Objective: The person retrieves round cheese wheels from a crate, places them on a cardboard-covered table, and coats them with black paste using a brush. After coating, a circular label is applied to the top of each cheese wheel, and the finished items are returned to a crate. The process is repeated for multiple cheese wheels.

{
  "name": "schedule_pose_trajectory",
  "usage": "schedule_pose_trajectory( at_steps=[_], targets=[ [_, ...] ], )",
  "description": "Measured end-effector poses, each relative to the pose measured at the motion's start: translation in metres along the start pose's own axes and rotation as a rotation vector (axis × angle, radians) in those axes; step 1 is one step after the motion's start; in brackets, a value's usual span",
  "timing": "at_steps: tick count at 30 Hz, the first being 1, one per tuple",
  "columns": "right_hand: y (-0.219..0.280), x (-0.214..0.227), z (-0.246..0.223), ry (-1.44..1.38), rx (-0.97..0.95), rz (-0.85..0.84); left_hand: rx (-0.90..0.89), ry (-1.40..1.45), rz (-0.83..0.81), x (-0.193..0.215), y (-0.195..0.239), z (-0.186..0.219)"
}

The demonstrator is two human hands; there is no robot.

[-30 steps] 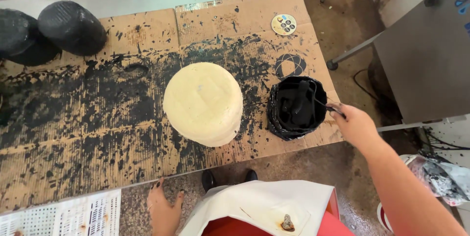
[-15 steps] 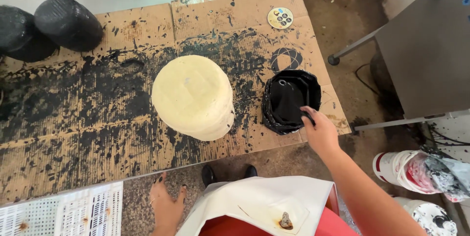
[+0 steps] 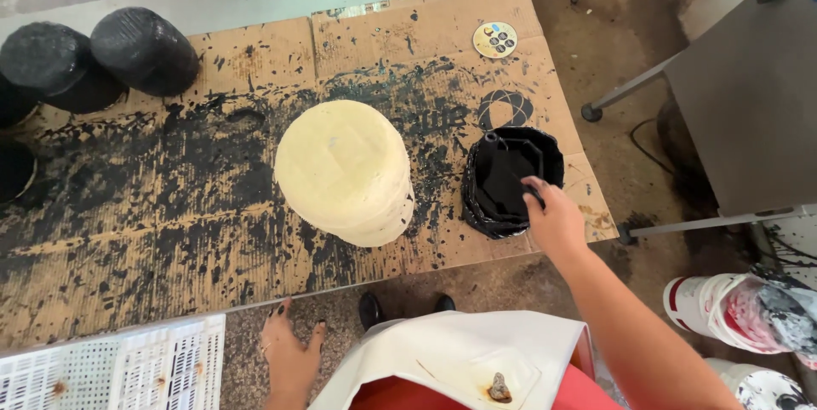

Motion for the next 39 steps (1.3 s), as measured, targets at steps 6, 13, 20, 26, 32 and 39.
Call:
schedule_pose_trajectory(
  at_steps=[6, 13, 20, 26, 32, 39],
  targets=[
    [0.014, 0.003, 0.009, 0.028, 0.026, -0.025, -0.004, 0.032, 0.002, 0.020, 0.000, 0.015],
    [-0.007, 0.005, -0.009, 0.034, -0.002, -0.013, -0.140, -0.133, 0.050, 0.000, -0.008, -0.004],
    [0.015, 0.002, 0.026, 0.037, -0.006, -0.023, -0.107, -0.053, 0.033, -0.007, -0.002, -0.014],
    [-0.016, 0.010, -0.013, -0.066, -0.025, -0.045, -0.204, -0.098, 0.076, -0.017, -0.007, -0.005],
    [0.020, 0.040, 0.008, -0.008, -0.163, -0.093, -0.156, -0.077, 0.073, -0.003, -0.007, 0.000],
    [0.004, 0.049, 0.052, -0.444, -0.066, 0.004, -0.118, 0.029, 0.139, 0.041, 0.003, 0.055]
  ],
)
Point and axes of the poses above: each hand's wrist, its own y-axis away from the middle knuckle, its own x-axis out of the back of the hand, z = x × y, the point moved 9 cm from there along -y, towards the middle knuckle, and after that the axes turned 14 degrees about -x, right-handed, at the moved point
